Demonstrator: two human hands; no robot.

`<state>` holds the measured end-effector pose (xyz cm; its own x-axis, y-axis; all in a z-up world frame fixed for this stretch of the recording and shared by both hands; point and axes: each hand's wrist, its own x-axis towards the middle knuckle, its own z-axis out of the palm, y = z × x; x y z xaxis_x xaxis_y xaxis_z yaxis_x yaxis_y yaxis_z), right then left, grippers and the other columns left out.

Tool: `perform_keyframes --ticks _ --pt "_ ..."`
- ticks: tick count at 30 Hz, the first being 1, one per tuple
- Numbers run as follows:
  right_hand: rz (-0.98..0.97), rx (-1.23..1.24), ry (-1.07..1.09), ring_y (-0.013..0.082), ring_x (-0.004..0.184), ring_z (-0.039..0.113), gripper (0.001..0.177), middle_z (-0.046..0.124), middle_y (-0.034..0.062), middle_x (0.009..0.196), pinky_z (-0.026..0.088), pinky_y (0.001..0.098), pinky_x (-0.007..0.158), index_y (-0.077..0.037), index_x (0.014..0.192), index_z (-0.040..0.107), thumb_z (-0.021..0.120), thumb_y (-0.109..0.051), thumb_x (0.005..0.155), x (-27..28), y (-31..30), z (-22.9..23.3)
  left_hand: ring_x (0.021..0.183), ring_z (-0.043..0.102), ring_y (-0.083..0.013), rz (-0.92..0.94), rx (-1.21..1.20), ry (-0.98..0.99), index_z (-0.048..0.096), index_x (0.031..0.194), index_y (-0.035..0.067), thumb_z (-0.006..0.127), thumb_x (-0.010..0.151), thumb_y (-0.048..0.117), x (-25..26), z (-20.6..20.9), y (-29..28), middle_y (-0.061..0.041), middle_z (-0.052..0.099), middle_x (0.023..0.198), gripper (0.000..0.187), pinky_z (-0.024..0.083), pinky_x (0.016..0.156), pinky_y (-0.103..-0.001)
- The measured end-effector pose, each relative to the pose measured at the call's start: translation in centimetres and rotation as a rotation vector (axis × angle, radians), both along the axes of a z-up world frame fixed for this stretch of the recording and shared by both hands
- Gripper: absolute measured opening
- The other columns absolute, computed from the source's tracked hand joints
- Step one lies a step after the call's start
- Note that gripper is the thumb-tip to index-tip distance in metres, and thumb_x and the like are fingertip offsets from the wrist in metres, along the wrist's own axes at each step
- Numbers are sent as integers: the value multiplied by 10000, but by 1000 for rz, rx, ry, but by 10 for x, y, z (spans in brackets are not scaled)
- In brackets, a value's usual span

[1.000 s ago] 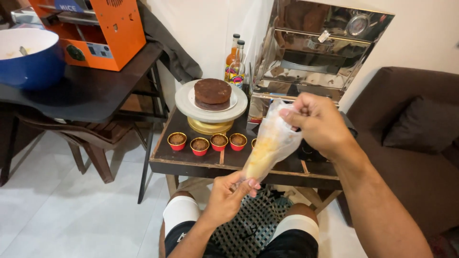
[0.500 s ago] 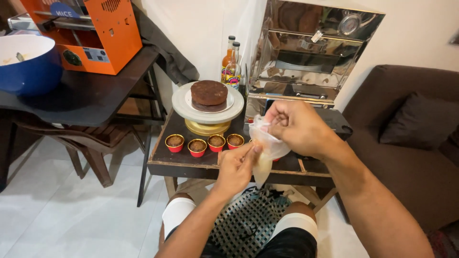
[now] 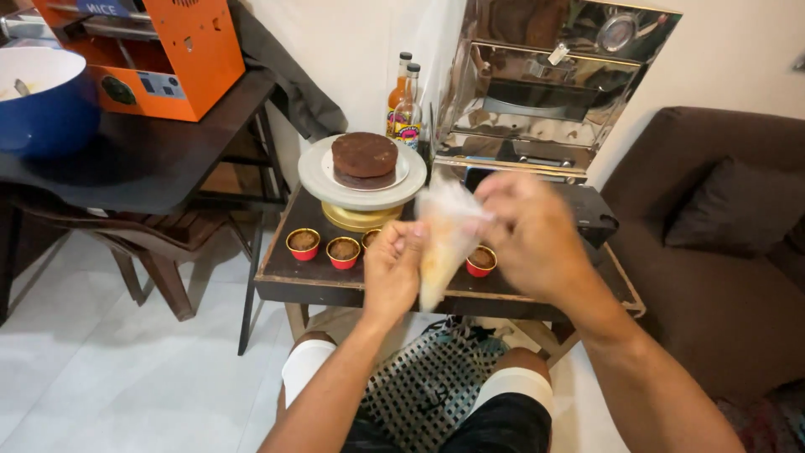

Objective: The person fills a piping bag with frosting and then pipes the frosting onto several small cupcakes arranged on a table. The person handles the piping bag and cupcakes to apply the frosting.

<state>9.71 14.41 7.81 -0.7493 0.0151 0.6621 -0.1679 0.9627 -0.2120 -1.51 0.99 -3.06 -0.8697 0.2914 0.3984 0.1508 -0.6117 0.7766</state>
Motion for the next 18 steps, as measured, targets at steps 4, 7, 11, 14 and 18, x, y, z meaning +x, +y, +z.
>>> perform_keyframes --ticks 4,7,11,14,18 --pt "81 234 3 320 1015 598 147 636 11 1095 467 431 959 -201 766 751 836 -317 801 -9 6 0 1185 621 -173 -62 12 2 531 1378 24 554 1056 255 -11 -8 -8 -158 657 1361 397 505 1052 -346" --pt "-6 182 115 292 1100 540 204 565 33 1176 450 405 1006 -143 809 743 812 -318 886 6 -3 17 1271 583 -218 -58 -87 -42 473 1445 10 548 1045 291 -3 -5 -22 -158 620 1418 495 428 1106 -417" --pt "2 93 -109 279 1117 530 151 534 18 1184 453 391 1015 -157 781 743 817 -276 837 10 -11 16 1261 604 -256 -116 -125 -64 477 1448 3 555 1038 352 2 -20 -25 -179 637 1401 545 412 1116 -481" --pt "-17 74 -83 296 1127 533 143 496 57 1199 459 407 1016 -140 814 751 813 -264 846 7 -6 16 1303 572 -331 -307 -106 16 400 1492 -31 676 962 389 1 -24 -18 -247 571 1424 730 414 1121 -513" --pt "51 -29 -183 328 1161 561 168 509 69 1276 472 425 1019 -176 848 744 805 -333 855 -11 1 -2 948 718 -231 -549 -267 130 595 1243 7 749 846 131 5 -25 1 -134 692 1019 443 598 869 -403"
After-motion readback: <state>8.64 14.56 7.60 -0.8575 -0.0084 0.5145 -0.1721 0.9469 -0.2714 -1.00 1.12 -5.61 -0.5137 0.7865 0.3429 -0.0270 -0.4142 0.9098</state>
